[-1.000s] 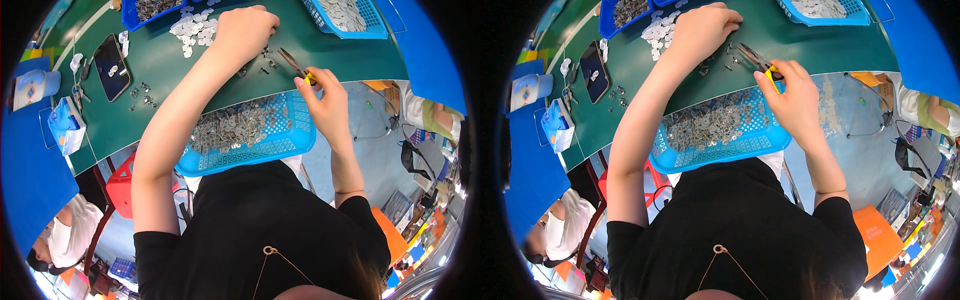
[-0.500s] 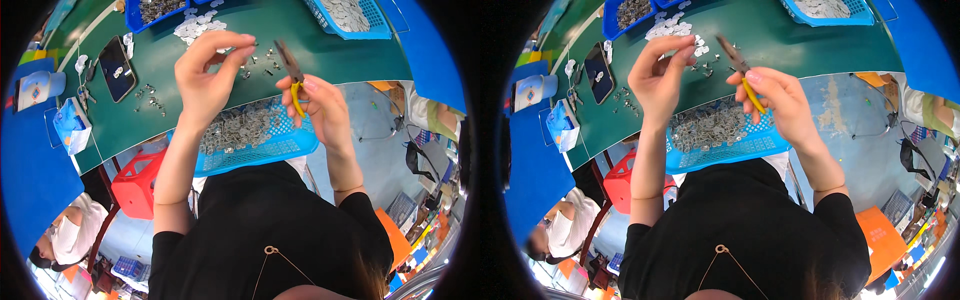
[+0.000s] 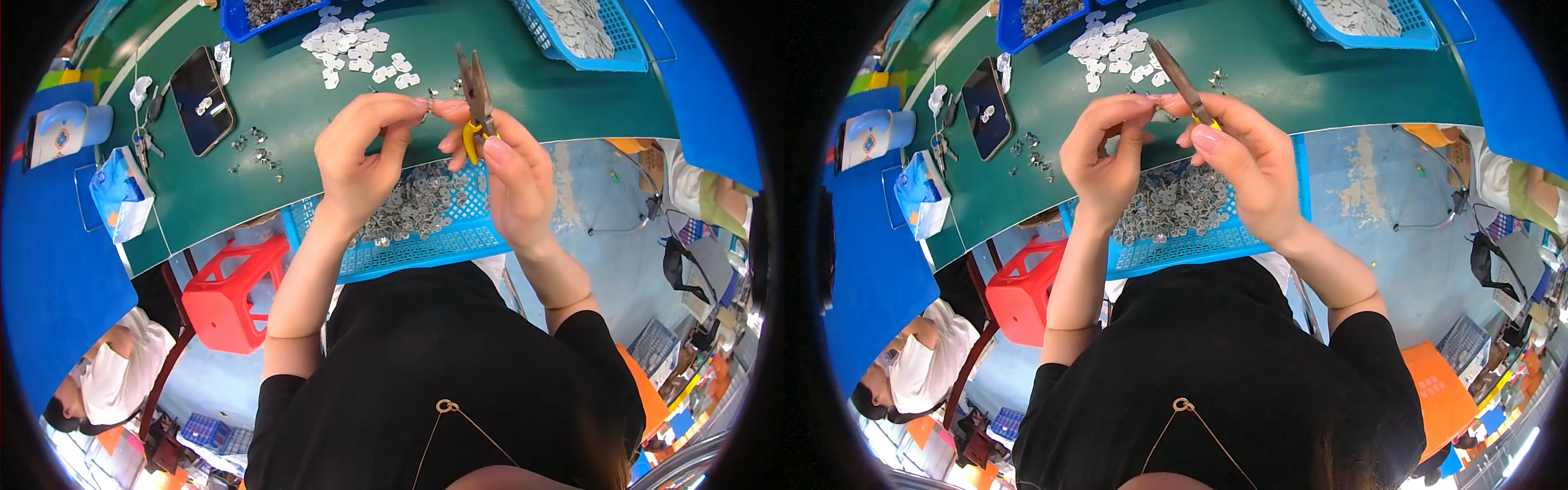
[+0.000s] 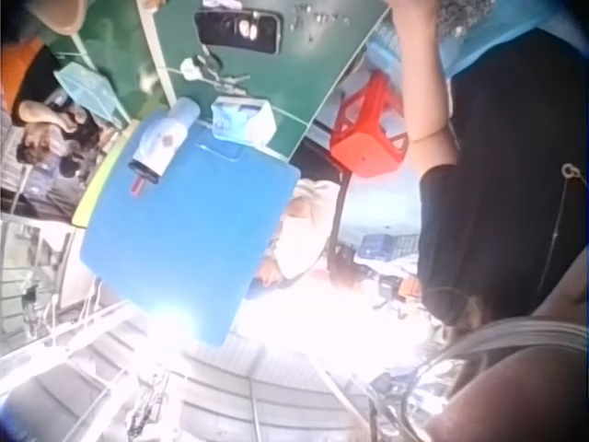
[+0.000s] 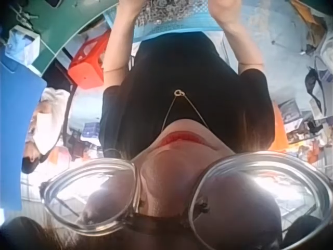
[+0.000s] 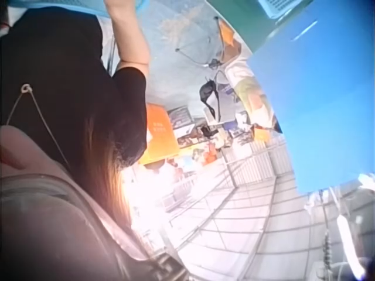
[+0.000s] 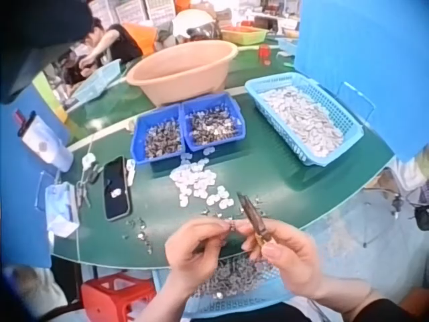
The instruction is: Assembling small metal components onto white bases using needle-nose pliers.
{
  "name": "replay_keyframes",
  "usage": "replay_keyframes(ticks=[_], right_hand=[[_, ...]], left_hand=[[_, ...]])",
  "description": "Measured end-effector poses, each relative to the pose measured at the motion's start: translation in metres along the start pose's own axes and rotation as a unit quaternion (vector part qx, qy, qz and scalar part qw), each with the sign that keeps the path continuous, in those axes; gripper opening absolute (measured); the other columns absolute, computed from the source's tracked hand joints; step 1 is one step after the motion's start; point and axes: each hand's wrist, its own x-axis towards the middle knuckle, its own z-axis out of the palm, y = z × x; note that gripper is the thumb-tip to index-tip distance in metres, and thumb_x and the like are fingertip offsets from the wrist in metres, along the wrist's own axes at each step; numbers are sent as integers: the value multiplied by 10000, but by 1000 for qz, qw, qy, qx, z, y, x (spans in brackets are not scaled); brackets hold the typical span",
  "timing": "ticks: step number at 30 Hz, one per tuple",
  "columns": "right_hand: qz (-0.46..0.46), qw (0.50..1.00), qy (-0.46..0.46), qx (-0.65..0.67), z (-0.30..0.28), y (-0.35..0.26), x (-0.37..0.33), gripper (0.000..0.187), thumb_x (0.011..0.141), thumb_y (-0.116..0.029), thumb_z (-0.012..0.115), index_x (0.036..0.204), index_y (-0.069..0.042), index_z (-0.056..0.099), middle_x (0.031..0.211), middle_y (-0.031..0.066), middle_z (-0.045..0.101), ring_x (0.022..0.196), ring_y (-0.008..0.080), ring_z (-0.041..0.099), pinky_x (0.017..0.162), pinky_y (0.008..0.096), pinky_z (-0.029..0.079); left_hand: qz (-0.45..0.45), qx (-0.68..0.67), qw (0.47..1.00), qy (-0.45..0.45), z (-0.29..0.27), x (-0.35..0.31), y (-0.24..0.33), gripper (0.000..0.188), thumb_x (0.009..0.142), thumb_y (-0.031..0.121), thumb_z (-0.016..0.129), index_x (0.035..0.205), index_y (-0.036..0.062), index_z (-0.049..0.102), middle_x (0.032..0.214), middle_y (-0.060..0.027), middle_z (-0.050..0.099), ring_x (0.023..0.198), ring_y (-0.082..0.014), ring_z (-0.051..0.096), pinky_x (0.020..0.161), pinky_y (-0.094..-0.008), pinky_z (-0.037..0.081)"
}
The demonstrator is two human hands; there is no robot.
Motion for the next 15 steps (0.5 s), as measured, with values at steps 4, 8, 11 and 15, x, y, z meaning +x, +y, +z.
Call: replay_keyframes(ticks=[4, 8, 11, 15], right_hand=[[-56, 998, -10, -28, 3, 7, 0, 415, 851, -222, 435, 1128, 77, 516, 1194, 199, 530, 893, 181, 533, 747, 291, 423], [-117, 987, -9, -112, 0, 13, 1, 394, 837, -184, 476, 1136, 71, 515, 1208, 197, 524, 938, 197, 542, 799, 305, 425], [-162, 966, -1, -200, -3, 16, 4, 385, 812, -151, 532, 1136, 58, 522, 1214, 198, 527, 973, 229, 554, 831, 328, 433], [-322, 888, -20, -329, -11, 22, 15, 376, 763, -161, 605, 1077, 43, 569, 1189, 200, 549, 954, 282, 570, 806, 341, 460]], left_hand=[[-31, -36, 998, 36, 7, -3, 3, 173, 737, -104, 620, 867, 9, 638, 869, -88, 654, 735, -163, 631, 576, -230, 503], [-60, 1, 997, 50, 9, -4, 11, 162, 757, -76, 629, 892, 10, 654, 870, -86, 650, 740, -143, 625, 598, -227, 512], [-157, -93, 982, 56, 11, -6, 19, 161, 780, -52, 627, 930, -3, 657, 893, -88, 654, 760, -138, 625, 631, -229, 518], [-260, -234, 936, 46, 8, -6, 26, 169, 818, 5, 622, 979, -41, 644, 949, -113, 657, 799, -144, 629, 689, -247, 526]])
